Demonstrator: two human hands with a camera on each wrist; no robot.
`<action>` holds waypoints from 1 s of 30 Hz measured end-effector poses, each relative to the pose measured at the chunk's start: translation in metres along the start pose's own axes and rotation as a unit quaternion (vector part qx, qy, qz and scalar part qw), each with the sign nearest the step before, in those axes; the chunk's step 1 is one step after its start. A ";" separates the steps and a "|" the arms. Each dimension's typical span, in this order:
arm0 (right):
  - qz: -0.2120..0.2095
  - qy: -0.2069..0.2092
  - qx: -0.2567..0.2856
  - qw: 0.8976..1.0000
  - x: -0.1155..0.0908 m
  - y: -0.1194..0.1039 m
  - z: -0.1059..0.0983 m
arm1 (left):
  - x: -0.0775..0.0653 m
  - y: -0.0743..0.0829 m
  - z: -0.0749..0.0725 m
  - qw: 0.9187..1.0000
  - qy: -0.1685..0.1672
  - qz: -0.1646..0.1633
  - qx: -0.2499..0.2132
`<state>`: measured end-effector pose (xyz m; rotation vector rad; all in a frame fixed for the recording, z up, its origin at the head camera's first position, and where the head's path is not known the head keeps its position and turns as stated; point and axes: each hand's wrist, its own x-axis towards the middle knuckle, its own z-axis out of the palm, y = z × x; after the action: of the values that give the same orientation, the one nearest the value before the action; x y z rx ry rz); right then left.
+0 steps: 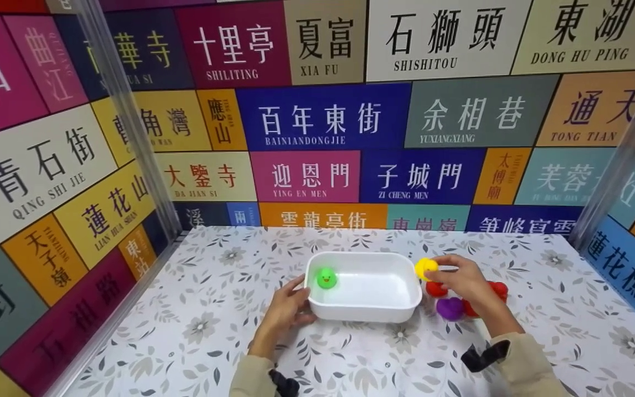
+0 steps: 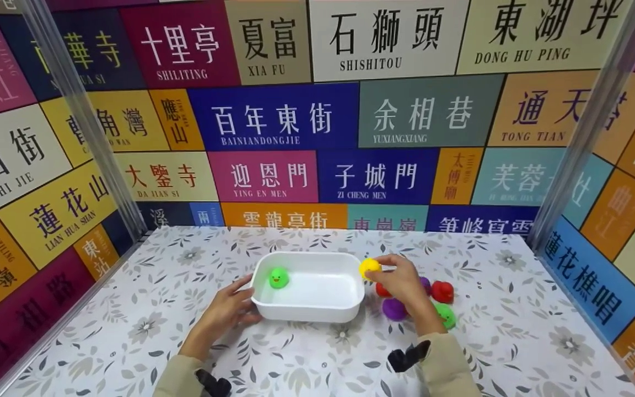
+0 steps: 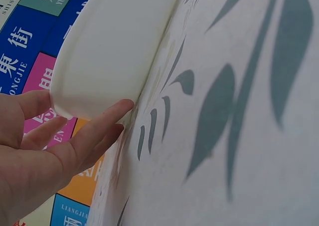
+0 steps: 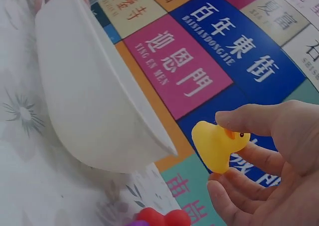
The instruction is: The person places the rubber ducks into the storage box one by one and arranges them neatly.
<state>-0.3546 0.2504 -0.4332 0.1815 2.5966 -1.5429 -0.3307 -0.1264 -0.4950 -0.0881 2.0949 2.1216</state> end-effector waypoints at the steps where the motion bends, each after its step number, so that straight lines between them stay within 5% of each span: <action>1: -0.001 -0.001 -0.004 1.000 0.001 -0.002 0.003 | 0.000 0.000 0.000 1.000 0.001 0.000 0.001; 30: -0.034 -0.071 0.055 0.995 0.033 -0.052 0.071 | 0.000 0.000 -0.001 1.000 0.001 0.011 -0.006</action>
<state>-0.3931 0.1643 -0.4270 -0.0093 2.4346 -1.6578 -0.3307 -0.1270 -0.4953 -0.0700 2.0937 2.1480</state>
